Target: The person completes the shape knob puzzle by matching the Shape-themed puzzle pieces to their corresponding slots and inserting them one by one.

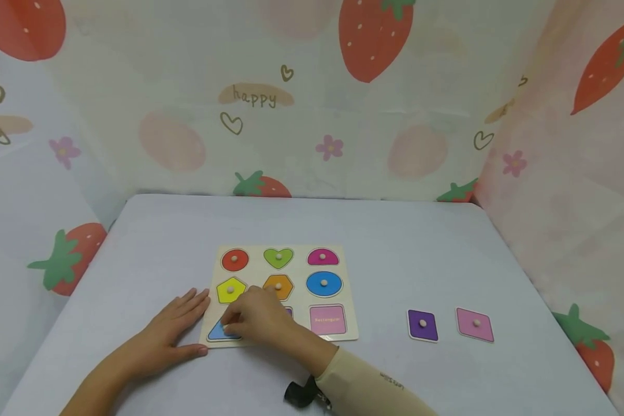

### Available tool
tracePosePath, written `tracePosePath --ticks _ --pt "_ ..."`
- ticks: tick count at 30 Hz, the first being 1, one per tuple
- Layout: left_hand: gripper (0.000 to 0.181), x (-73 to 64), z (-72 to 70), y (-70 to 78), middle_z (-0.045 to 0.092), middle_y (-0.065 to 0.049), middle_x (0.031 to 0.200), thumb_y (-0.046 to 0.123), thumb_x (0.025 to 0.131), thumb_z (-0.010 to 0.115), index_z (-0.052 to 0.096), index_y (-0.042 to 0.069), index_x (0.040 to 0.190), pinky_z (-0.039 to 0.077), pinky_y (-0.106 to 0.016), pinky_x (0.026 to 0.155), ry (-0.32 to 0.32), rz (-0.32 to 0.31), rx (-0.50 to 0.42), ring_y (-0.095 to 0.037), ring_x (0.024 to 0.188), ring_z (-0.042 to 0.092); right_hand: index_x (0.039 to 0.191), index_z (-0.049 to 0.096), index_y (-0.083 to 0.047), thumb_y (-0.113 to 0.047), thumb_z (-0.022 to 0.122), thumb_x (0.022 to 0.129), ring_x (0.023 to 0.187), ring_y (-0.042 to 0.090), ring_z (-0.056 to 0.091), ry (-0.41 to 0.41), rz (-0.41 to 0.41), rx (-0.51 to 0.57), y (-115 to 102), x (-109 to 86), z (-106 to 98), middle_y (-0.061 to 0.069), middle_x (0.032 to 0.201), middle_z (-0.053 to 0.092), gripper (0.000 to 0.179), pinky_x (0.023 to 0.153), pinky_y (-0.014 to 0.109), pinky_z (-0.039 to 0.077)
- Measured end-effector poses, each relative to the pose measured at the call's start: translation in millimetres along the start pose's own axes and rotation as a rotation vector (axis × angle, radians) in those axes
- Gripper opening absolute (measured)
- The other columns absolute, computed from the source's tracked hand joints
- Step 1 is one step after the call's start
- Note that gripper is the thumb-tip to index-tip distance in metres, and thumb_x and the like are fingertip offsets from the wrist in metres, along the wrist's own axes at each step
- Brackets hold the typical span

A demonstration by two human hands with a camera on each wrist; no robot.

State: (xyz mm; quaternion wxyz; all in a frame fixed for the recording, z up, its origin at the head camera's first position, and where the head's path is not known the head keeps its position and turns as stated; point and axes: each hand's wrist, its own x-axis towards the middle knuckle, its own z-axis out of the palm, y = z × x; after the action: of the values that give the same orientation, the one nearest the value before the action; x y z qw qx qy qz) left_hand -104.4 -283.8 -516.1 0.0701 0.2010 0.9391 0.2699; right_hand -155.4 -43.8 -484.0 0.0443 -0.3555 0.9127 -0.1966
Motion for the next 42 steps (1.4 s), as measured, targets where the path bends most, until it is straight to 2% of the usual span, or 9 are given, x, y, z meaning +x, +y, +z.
tracePosePath --ticks 6,15,29,42 --pt "0.101 0.6 -0.5 -0.2 0.027 0.002 0.170 0.069 0.083 0.070 0.034 0.018 0.162 -0.013 -0.008 0.117 -0.001 -0.004 -0.004 -0.032 0.159 0.013 0.099 0.083 -0.035 -0.037 0.084 0.086 0.083 -0.003 0.050 -0.002 0.004 -0.013 -1.2 0.2 -1.7 -0.028 0.076 0.069 0.012 0.079 0.028 0.036" --pt "0.099 -1.8 -0.5 -0.9 0.028 0.000 0.169 0.067 0.084 0.070 0.035 0.016 0.161 -0.012 -0.003 0.113 0.011 0.022 0.002 -0.033 0.158 0.015 0.099 0.083 -0.037 -0.038 0.083 0.087 0.082 -0.004 0.050 -0.012 0.014 -0.011 -2.2 0.1 1.0 -0.029 0.077 0.069 0.013 0.075 0.026 0.034" --pt "0.101 -3.2 -0.7 1.1 0.028 0.002 0.169 0.070 0.082 0.070 0.035 0.018 0.161 -0.013 -0.002 0.111 -0.004 -0.020 -0.008 -0.032 0.158 0.014 0.098 0.083 -0.036 -0.038 0.084 0.086 0.081 -0.003 0.049 -0.011 0.026 0.007 -3.6 -0.9 2.0 -0.029 0.072 0.067 0.012 0.076 0.026 0.034" --pt "0.099 -1.6 -1.2 2.5 0.028 0.001 0.169 0.068 0.083 0.070 0.036 0.018 0.161 -0.013 -0.001 0.111 0.009 0.000 -0.005 -0.033 0.158 0.015 0.100 0.082 -0.036 -0.037 0.083 0.087 0.082 -0.001 0.049 -0.060 0.024 -0.008 -1.6 1.1 -1.7 -0.028 0.067 0.057 0.012 0.077 0.026 0.035"
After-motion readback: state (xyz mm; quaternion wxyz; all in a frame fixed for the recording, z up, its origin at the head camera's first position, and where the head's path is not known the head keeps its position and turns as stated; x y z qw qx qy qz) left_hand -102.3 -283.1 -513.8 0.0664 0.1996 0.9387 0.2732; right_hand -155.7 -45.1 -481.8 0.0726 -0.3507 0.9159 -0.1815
